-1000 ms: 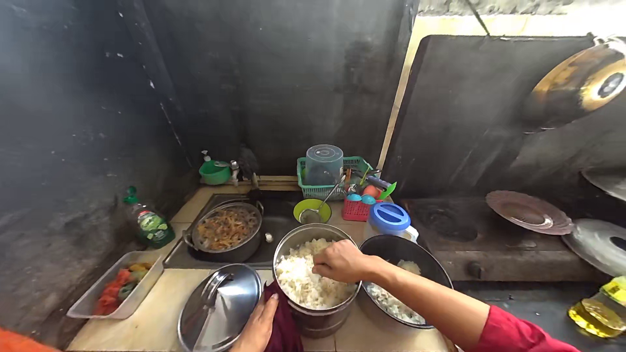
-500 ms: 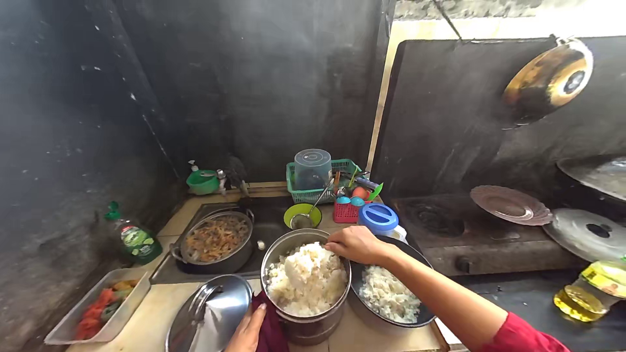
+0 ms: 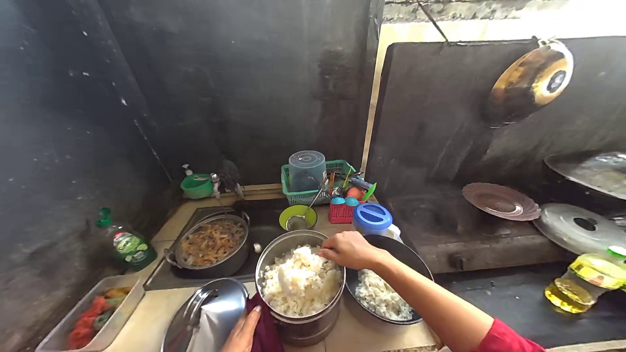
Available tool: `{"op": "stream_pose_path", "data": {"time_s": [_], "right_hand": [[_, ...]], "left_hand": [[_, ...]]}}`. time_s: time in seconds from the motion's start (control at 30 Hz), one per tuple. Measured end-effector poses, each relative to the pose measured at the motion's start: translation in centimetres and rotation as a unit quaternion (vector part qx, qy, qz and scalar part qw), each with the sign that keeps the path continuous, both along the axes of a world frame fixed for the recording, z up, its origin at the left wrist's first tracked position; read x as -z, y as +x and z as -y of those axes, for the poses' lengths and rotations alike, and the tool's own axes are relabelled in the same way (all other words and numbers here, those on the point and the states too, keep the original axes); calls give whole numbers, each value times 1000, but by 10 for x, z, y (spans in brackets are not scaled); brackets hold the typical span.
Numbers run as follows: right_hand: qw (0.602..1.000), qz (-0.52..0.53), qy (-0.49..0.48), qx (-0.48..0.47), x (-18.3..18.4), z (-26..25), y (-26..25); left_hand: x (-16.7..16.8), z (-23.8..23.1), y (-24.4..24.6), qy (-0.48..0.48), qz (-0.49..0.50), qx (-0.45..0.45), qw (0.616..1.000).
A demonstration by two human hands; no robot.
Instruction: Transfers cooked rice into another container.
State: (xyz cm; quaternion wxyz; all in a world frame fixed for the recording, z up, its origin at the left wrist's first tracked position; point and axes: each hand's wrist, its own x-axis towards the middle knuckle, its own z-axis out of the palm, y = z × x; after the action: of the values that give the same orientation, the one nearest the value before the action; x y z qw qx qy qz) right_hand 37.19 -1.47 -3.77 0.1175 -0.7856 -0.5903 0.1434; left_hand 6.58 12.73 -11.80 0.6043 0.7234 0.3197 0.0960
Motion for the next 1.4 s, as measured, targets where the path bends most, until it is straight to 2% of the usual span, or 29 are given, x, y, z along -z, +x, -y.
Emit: {"op": "stream_pose_path", "data": {"time_s": [0.4,0.57,0.77,0.9,1.03,1.1,1.2,1.3,1.37,1.4], "right_hand": [[998,-41,26,26,10,11,2],[997,-38,54,47,11,16,3],[988,-82,103,84,3,31,10],[974,-107,161,121,-5,59,22],[952,-136,209,177,-31,121,35],[949,-74,224,209,-43,159,38],[945,106,195,239,-42,203,34],[929,258,139,228,17,209,25],[908,337,138,209,62,211,23],[897,360,148,211,71,211,23]], "left_hand": [[3,-2,0,-10,8,-1,1000],[6,-3,-1,-9,16,4,1000],[5,-2,-1,-5,16,8,1000],[6,-3,-1,-4,11,5,1000],[4,-2,-2,-9,8,14,1000],[4,-2,-3,-13,14,14,1000],[6,-4,-3,-15,21,15,1000],[10,-8,-4,-14,17,19,1000],[10,-9,-5,-9,13,24,1000],[10,-9,-5,-7,13,25,1000]]}}
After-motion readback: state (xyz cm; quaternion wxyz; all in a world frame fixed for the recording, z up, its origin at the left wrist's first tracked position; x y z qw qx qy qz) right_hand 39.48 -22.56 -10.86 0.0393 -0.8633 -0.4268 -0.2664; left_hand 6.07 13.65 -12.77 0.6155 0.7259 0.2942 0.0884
